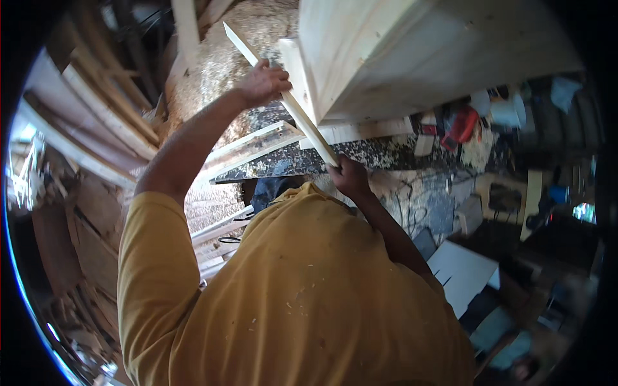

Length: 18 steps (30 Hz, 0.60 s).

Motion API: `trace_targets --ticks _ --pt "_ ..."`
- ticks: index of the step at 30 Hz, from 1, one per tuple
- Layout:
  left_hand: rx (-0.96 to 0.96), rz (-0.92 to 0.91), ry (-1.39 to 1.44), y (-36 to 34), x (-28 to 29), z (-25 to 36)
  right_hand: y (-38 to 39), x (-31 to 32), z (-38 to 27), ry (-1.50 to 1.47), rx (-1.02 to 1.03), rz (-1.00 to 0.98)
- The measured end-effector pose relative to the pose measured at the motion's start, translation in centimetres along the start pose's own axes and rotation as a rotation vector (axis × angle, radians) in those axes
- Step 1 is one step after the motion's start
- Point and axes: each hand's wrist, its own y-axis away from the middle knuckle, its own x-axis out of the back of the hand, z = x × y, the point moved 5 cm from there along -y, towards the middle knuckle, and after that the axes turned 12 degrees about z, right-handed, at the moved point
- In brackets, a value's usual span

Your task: Marking, sawing, and planing a piece of wood in a workshop.

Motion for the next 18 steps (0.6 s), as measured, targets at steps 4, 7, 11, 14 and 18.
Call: trace_targets --ticks 4,7,11,14,18 --pt "-0.083 -0.1 -0.071 -3.7 -3.3 -2.4 -1.6 -3.5 0.2 0.041 0.028 0.156" --pt "-0.068 -0.275 -0.147 -5.2 -5.5 -2.9 -2.4 -4.8 0.7 0.061 -0.008 0.182" --pt "0.008 -0.372 -0.156 -5.2 -7.3 -3.5 -2.9 -6.9 1.9 0.136 -0.133 0.124" --pt "0.14 -0.44 -0.147 -5.0 -8.5 -4.8 -3.9 -7.5 1.7 0.099 -0.137 0.141" --pt "0.239 -0.468 -0.112 -5.2 -9.2 -5.2 -4.7 -8.2 1.8 0.084 -0.163 0.137"
